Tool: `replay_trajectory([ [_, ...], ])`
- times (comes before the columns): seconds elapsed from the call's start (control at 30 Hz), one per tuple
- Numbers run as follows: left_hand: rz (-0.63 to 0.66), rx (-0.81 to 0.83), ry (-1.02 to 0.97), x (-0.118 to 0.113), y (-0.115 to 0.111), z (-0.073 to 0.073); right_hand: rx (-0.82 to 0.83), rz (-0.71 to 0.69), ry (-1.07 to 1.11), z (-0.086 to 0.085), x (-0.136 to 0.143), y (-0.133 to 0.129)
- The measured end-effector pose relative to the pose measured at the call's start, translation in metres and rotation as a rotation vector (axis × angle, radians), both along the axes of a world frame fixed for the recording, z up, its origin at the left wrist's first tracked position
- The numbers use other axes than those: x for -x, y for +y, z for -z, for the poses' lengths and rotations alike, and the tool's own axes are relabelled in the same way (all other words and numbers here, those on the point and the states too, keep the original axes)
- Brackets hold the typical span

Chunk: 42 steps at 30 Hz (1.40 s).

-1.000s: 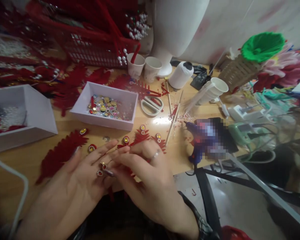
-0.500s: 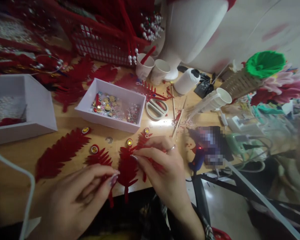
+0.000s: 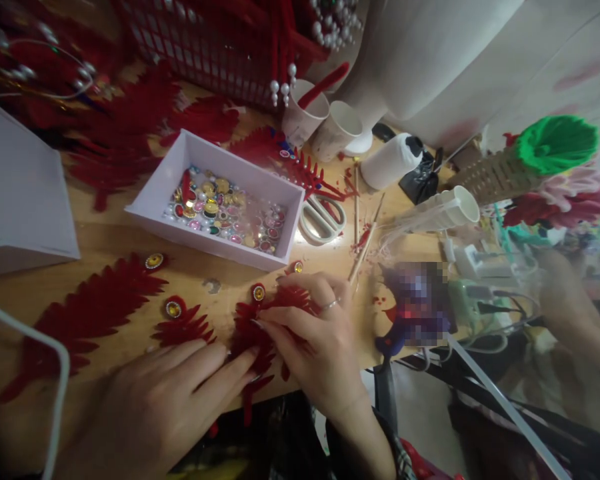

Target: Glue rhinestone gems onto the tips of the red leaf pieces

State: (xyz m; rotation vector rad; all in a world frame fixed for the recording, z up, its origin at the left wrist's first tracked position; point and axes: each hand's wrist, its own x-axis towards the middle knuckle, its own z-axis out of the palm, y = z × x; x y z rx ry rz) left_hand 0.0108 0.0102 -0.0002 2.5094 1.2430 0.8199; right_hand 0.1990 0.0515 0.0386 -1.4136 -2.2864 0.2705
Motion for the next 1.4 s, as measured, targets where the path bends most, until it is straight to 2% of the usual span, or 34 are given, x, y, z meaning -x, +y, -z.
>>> replay_trajectory([
  [0.23,-0.011,0.042,0.007,0.0,-0.001,0.001,-0.038,0.032,-0.037,0.007,0.002,0.005],
  [0.37,-0.001,0.045,0.012,0.001,-0.001,0.001,-0.112,0.077,-0.055,0.003,0.001,-0.003],
  [0.57,-0.063,0.024,-0.028,-0.001,0.0,-0.001,-0.223,-0.075,-0.228,0.0,-0.004,-0.023],
  [0.77,-0.026,0.039,-0.01,0.001,-0.001,-0.003,-0.205,-0.062,-0.298,0.009,-0.01,-0.025],
  [1.4,-0.042,0.041,-0.002,-0.001,0.002,-0.004,-0.144,-0.087,-0.264,0.01,-0.01,-0.019],
])
